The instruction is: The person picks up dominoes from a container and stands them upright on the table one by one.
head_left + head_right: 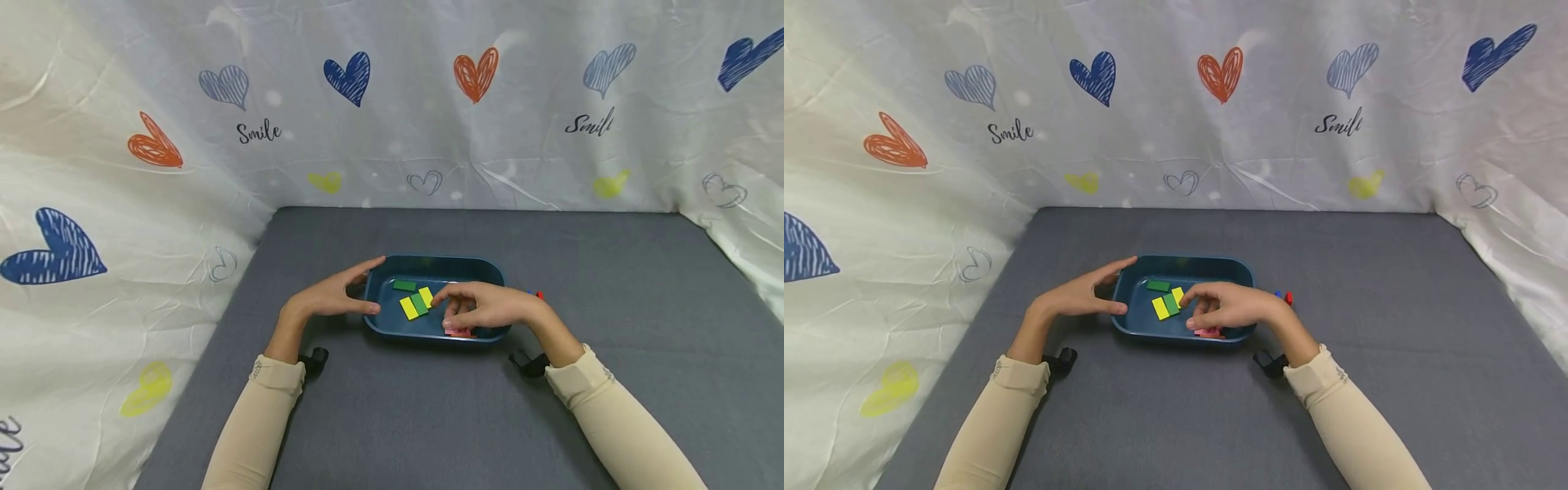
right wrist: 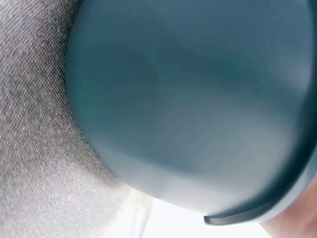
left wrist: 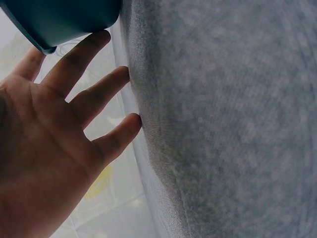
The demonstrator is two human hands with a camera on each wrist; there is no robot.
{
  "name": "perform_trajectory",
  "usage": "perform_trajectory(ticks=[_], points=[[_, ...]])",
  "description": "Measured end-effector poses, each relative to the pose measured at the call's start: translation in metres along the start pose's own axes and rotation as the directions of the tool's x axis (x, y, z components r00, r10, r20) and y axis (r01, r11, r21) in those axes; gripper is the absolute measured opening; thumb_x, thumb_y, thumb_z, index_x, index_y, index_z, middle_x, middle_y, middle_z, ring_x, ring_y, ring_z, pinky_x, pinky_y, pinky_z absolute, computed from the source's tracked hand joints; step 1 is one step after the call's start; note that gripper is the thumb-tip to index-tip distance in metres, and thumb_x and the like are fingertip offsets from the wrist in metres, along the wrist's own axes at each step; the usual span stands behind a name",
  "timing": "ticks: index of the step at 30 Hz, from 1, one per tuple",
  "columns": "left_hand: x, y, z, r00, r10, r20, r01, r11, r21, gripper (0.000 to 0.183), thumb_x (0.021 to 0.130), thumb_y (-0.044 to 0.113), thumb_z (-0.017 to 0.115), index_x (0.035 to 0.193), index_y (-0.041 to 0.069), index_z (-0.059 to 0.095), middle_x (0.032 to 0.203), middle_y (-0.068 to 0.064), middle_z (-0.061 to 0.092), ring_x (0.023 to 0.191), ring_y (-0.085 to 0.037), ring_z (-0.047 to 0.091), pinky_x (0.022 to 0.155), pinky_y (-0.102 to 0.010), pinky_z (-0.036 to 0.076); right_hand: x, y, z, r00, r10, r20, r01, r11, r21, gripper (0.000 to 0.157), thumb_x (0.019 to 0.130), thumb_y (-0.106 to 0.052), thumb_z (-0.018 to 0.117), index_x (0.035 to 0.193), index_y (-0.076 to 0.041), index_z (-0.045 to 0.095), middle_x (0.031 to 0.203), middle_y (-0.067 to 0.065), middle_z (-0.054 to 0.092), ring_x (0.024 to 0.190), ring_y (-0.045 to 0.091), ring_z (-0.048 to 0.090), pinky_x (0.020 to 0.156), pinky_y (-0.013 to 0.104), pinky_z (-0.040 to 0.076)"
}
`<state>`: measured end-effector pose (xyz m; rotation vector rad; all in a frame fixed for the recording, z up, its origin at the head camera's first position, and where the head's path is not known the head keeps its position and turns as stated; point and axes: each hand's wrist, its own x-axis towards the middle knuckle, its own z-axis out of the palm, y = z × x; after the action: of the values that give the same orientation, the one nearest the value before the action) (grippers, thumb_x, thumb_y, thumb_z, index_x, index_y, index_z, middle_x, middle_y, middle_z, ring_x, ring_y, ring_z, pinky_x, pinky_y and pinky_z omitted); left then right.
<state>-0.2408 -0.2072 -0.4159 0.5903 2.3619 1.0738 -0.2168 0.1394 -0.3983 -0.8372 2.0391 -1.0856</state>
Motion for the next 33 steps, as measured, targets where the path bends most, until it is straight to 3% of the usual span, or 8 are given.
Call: perform_trajectory(ticks=[3, 6, 9, 18, 27, 33], points=[[-0.0002, -0.0011, 0.0002, 1.000, 0.004, 0.000, -0.004, 1.000, -0.001, 0.099, 0.084, 0.050, 0.082, 0.160, 0.049, 0.019, 0.171, 0.005, 0.017, 0.155, -0.035, 0.026, 0.117, -0.068, 0.031, -0.0010, -0.0009, 0.0006, 0.998, 0.011, 0.054, -0.010, 1.000, -0.018, 0.053, 0.102, -0.029, 0.065, 0.145, -0.002, 0.049, 0.106, 0.009, 0.071, 0.086, 0.028, 0.066, 0.078, 0.040, 0.056], [-0.0005, -0.0023, 0.0002, 1.000, 0.012, 0.003, -0.012, 1.000, 0.000, 0.098, 0.084, 0.051, 0.081, 0.160, 0.048, 0.019, 0.171, 0.003, 0.017, 0.155, -0.037, 0.026, 0.117, -0.069, 0.030, -0.0010, -0.0020, 0.0019, 0.998, 0.017, 0.054, -0.014, 0.998, -0.062, 0.056, 0.100, -0.033, 0.066, 0.146, -0.005, 0.050, 0.116, 0.006, 0.071, 0.099, 0.020, 0.067, 0.088, 0.038, 0.055], [-0.0010, -0.0027, 0.0006, 1.000, 0.007, 0.000, -0.007, 1.000, -0.001, 0.098, 0.084, 0.051, 0.081, 0.160, 0.049, 0.019, 0.171, 0.003, 0.017, 0.155, -0.037, 0.026, 0.117, -0.069, 0.031, -0.0004, -0.0022, 0.0035, 0.999, 0.004, 0.051, -0.001, 0.998, -0.063, 0.056, 0.100, -0.033, 0.067, 0.146, -0.006, 0.051, 0.121, 0.007, 0.069, 0.111, 0.020, 0.066, 0.096, 0.039, 0.052], [-0.0003, -0.0042, 0.0014, 1.000, 0.011, -0.003, -0.011, 1.000, -0.006, 0.098, 0.084, 0.051, 0.081, 0.160, 0.049, 0.020, 0.171, 0.003, 0.017, 0.155, -0.038, 0.026, 0.117, -0.069, 0.030, 0.0009, -0.0003, 0.0068, 0.997, -0.016, 0.077, 0.020, 0.999, -0.041, 0.059, 0.098, -0.033, 0.069, 0.147, -0.006, 0.049, 0.122, 0.006, 0.068, 0.111, 0.020, 0.065, 0.096, 0.037, 0.053], [-0.0001, -0.0032, 0.0011, 1.000, 0.020, 0.002, -0.020, 1.000, -0.003, 0.098, 0.085, 0.050, 0.081, 0.160, 0.047, 0.019, 0.171, 0.001, 0.017, 0.155, -0.038, 0.026, 0.117, -0.069, 0.029, -0.0034, -0.0028, 0.0072, 0.997, 0.015, 0.080, -0.011, 0.999, -0.044, 0.060, 0.096, -0.035, 0.072, 0.146, -0.008, 0.051, 0.132, 0.009, 0.066, 0.118, 0.018, 0.064, 0.102, 0.039, 0.052], [0.0010, -0.0029, 0.0005, 1.000, 0.024, 0.002, -0.024, 1.000, -0.001, 0.098, 0.084, 0.051, 0.081, 0.160, 0.047, 0.019, 0.171, 0.002, 0.017, 0.155, -0.038, 0.027, 0.117, -0.069, 0.029, -0.0070, -0.0047, 0.0067, 0.997, 0.036, 0.069, -0.032, 0.998, -0.049, 0.060, 0.095, -0.034, 0.074, 0.145, -0.009, 0.053, 0.130, 0.004, 0.066, 0.119, 0.018, 0.063, 0.103, 0.042, 0.051]])
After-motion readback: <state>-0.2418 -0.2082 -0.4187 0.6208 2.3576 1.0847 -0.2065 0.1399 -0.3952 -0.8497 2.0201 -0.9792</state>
